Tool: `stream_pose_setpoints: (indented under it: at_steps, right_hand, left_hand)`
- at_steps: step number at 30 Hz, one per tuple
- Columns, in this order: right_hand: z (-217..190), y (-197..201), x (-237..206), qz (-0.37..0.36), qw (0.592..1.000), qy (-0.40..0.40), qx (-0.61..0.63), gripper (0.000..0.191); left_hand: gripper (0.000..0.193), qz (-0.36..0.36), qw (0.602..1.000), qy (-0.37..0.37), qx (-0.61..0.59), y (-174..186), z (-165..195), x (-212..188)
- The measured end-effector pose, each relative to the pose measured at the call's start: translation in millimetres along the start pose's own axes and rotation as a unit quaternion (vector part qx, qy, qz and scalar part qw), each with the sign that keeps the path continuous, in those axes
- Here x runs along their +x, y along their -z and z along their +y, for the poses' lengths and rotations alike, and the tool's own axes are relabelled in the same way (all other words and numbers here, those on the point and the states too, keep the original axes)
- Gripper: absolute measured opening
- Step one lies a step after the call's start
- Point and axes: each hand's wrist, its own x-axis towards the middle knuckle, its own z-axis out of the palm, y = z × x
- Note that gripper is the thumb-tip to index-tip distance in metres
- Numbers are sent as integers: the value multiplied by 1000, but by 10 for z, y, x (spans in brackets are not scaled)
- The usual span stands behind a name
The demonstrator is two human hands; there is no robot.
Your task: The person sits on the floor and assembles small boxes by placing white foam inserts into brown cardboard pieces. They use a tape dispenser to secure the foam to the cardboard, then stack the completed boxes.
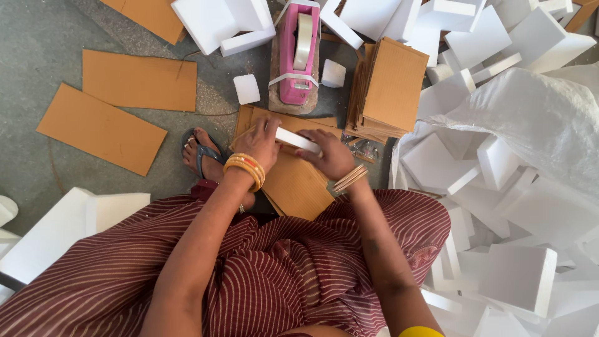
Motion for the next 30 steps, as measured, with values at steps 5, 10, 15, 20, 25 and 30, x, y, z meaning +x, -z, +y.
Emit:
stream_pose_setpoints:
  at_steps: [5,10,15,20,25,30]
  right_hand:
    - [581,104,754,63,939,-133,310,38]
    - [628,86,1531,-19,926,-286,246,33]
    - [319,89,1181,56,940,-154,300,23]
    - [65,-485,7,40,905,-121,405,15]
    - [342,-1014,-144,50,838,-227,493,17]
    - [435,-1005,51,89,830,-304,459,22]
  left_hand:
    - [49,19,1000,-7,2,-80,-52,-28]
    - [51,-55,997,54,25,0,31,40]
    - [52,-54,995,80,19,1,62,67]
    - [57,-36,992,114,30,-45,90,242]
    - [49,-51,989,135,24,-11,194,318]
    - [49,-27,993,111,31,24,251,268]
